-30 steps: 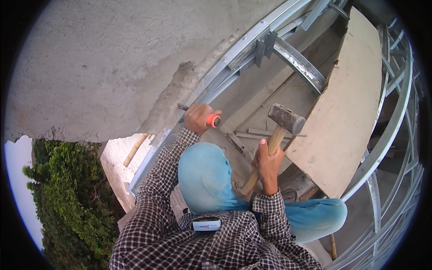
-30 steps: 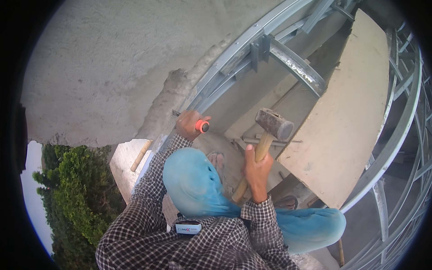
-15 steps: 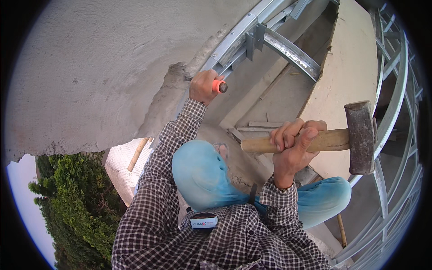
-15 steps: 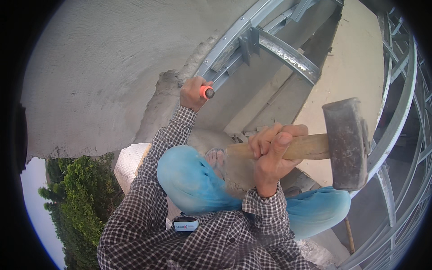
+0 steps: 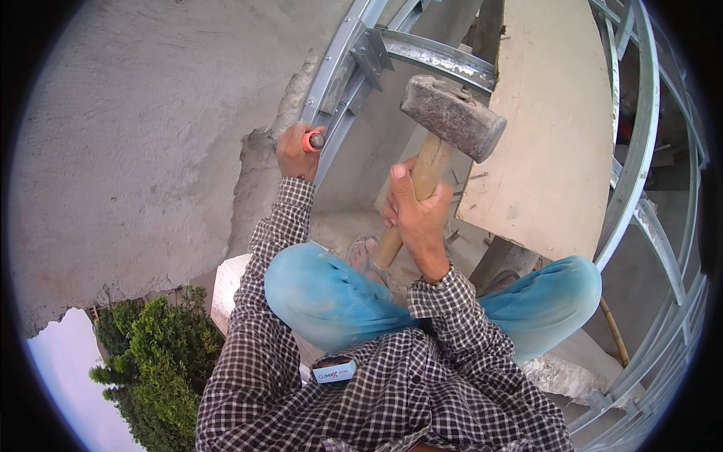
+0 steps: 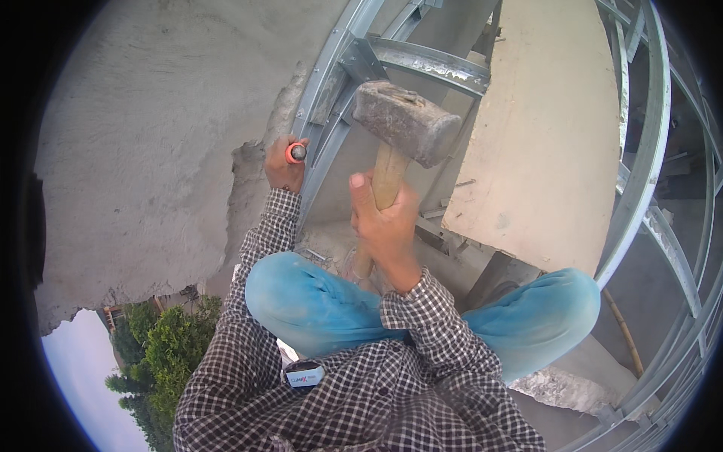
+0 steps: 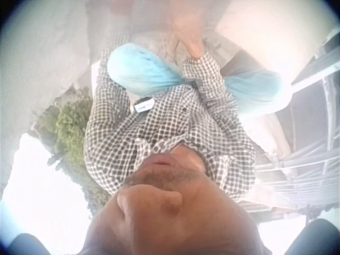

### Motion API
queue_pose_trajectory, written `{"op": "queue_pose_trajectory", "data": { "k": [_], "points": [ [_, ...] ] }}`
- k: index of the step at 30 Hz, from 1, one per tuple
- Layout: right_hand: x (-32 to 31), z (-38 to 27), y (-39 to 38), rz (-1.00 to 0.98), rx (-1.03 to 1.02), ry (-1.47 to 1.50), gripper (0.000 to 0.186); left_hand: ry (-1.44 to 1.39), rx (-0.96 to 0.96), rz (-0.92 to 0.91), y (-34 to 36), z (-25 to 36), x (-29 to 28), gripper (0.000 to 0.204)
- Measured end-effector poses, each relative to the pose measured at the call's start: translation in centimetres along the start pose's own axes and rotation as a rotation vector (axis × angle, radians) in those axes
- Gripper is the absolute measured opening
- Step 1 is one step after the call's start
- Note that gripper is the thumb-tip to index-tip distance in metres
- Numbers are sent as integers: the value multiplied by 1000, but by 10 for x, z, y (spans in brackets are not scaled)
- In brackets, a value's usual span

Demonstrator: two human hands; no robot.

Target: The person positions a metal frame on a roof structure, then places a large board onto the frame. They use a hammer and a punch tool to secure the board to the frame by repeatedly striking the punch.

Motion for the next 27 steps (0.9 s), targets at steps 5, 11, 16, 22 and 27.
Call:
{"op": "queue_pose_trajectory", "data": {
  "k": [5,11,16,22,27],
  "points": [
    [-13,-112,20,96,-495,373,26,-58,-42,21,7,10,3,19],
    [39,104,-3,-203,119,-390,25,-106,-43,-3,8,3,10,21],
    [24,30,-1,-118,-28,-208,26,-33,-58,25,-2,-15,2,18],
    [-31,-200,25,67,-763,664,37,-65,-76,53,6,0,5,18],
    [35,63,7,-105,-117,-363,24,-73,-63,61,7,1,13,17]
  ]
}}
Point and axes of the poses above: each hand's wrist, its own y-axis towards the middle knuckle, its own x-axis out of the palm, z = x × y, the point moved 10 cm from there along y, towards the middle knuckle, and after that the axes turned 5 degrees about z, right-handed, at the moved point
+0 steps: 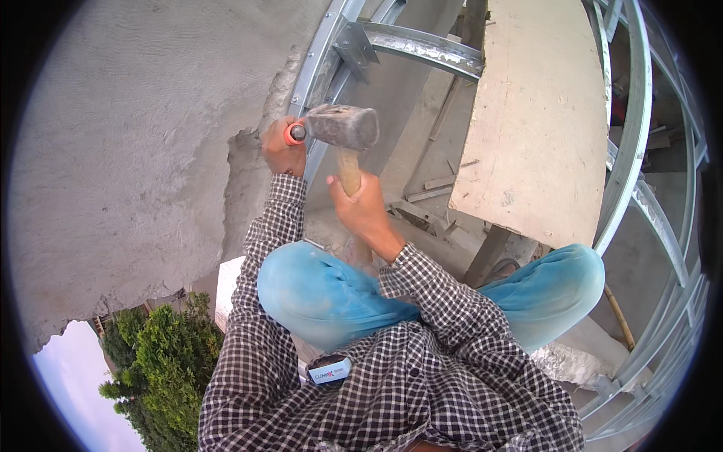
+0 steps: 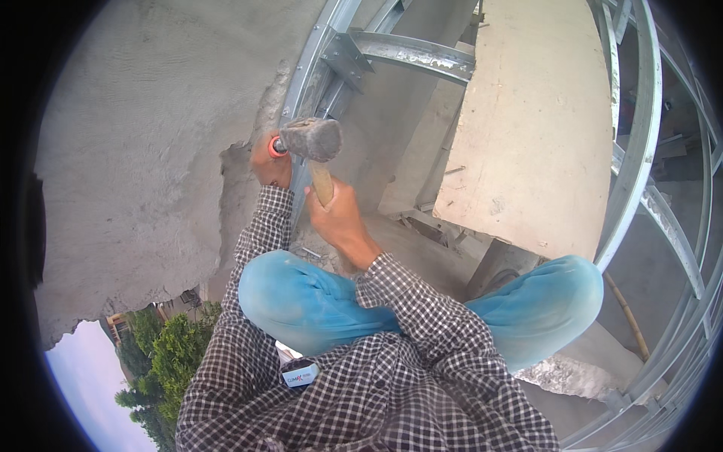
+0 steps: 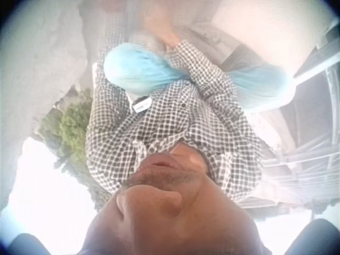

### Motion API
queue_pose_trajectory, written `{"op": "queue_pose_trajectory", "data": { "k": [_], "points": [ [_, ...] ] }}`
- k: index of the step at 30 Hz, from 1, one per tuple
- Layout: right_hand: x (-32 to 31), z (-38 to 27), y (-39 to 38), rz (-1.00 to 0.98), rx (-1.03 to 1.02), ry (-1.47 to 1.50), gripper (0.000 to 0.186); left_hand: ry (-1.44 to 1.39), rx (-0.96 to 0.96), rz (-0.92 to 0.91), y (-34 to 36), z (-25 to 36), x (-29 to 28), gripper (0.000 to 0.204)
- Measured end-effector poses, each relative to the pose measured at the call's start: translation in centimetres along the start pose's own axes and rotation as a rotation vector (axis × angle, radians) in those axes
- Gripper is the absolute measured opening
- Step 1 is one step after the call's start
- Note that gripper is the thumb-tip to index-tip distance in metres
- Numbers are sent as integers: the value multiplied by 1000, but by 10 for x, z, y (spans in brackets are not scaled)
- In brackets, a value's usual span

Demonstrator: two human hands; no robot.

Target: The person positions a metal frame on a roof structure, then places a large board onto the frame. They use a hammer and a punch tool to secure the board to the frame by repeatedly striking the punch.

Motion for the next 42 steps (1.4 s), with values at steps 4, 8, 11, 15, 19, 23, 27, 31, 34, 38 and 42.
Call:
{"op": "queue_pose_trajectory", "data": {
  "k": [4,8,11,15,19,23,27,31,34,38,42],
  "points": [
    [6,27,-11,-154,208,-26,22,4,-18,-31,-4,-18,-5,17],
    [-54,-75,14,97,-27,261,29,38,-56,-33,-10,-29,-8,16],
    [-126,-204,34,300,-482,511,38,-3,-59,-3,-3,-10,-11,15],
    [-115,-177,40,378,-501,717,48,-17,-56,17,5,-3,-11,13],
    [44,63,-25,-294,653,275,26,-14,-71,-16,-13,-14,-5,10],
    [4,13,6,-75,218,129,25,-42,-48,-34,-1,-13,-5,11],
    [-64,-136,49,148,-274,411,24,-31,-117,-7,0,-15,-15,12],
    [-97,-204,53,189,-570,819,22,-50,-84,11,3,-3,-15,11],
    [-29,-58,27,230,-136,483,20,-34,-71,-22,4,1,-5,11],
    [32,56,-11,-202,253,33,22,36,-33,-22,-3,-17,-9,12],
    [30,58,-6,-171,213,115,20,63,1,-150,-9,-29,-2,11]
  ]
}}
Point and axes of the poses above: each hand's wrist, its own y-axis towards the middle knuckle, its own x-axis out of the palm, z = x × y, the point moved 10 cm from there along y, towards the middle knuckle, and after that the axes turned 5 degrees about z, right-handed, at the moved point
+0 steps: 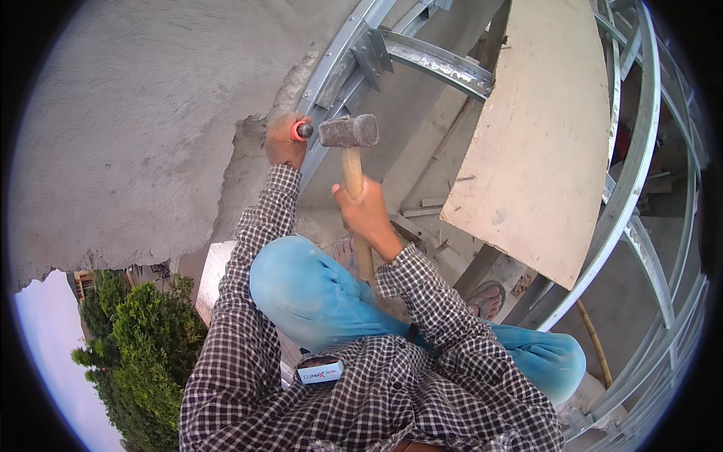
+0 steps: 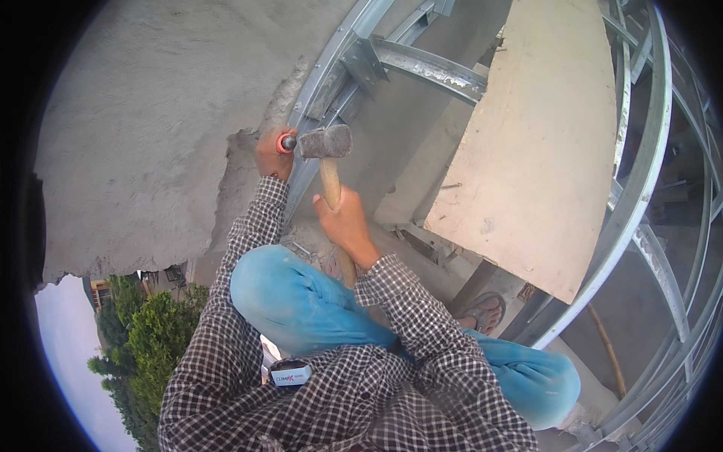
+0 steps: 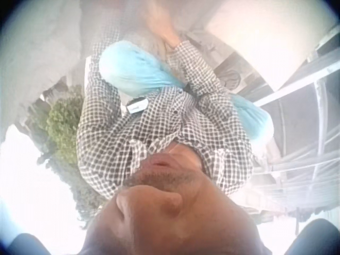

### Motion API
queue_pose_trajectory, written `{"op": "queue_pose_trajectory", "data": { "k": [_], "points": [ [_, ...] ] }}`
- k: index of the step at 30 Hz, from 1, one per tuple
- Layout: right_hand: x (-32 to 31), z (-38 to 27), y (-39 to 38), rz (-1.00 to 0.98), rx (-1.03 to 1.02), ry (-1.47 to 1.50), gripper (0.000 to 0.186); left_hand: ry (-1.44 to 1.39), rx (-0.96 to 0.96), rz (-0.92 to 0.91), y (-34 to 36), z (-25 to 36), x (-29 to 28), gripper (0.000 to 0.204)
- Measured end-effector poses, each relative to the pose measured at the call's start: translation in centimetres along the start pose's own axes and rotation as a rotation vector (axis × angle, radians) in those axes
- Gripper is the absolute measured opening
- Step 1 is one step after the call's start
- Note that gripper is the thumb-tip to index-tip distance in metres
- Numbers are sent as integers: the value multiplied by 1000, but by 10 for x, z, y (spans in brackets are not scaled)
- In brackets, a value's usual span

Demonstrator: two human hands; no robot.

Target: The person positions a metal frame on a roof structure, then places a large board onto the frame. They use a hammer and a punch tool to secure the board to the frame by repeatedly striking the punch.

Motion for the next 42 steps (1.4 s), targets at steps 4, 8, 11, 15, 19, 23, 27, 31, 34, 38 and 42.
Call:
{"op": "queue_pose_trajectory", "data": {
  "k": [4,8,11,15,19,23,27,31,34,38,42],
  "points": [
    [-7,-29,11,24,4,88,19,188,67,-308,-71,7,34,10],
    [-17,-57,7,83,-11,97,20,-29,64,-144,-63,27,-1,17],
    [-28,-72,5,113,-4,109,22,6,76,-39,-17,33,-9,21],
    [-40,-134,-12,140,-94,259,23,41,-47,78,0,-1,-19,20],
    [-83,-222,-37,200,-546,487,20,45,-58,149,-5,-13,-15,19],
    [-101,-245,-47,223,-893,720,21,45,-18,164,-10,-3,-19,19],
    [-1,-36,-1,92,-217,-95,20,35,-21,166,-2,13,-15,18],
    [-5,-8,0,12,119,29,26,80,-63,177,-12,-8,-12,19],
    [-29,-83,-7,138,73,272,25,83,-74,200,-6,-14,-21,20],
    [-111,-233,-17,271,-612,628,20,80,-109,164,0,-7,-26,20],
    [-123,-216,-19,393,-747,793,24,59,-86,171,-3,-3,-24,19]
  ]
}}
Point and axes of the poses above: each hand's wrist, its own y-axis towards the middle knuckle, its own x-axis out of the palm, z = x × y, the point moved 10 cm from there along y, towards the middle knuckle, and after that the axes turned 5 degrees about z, right-handed, at the moved point
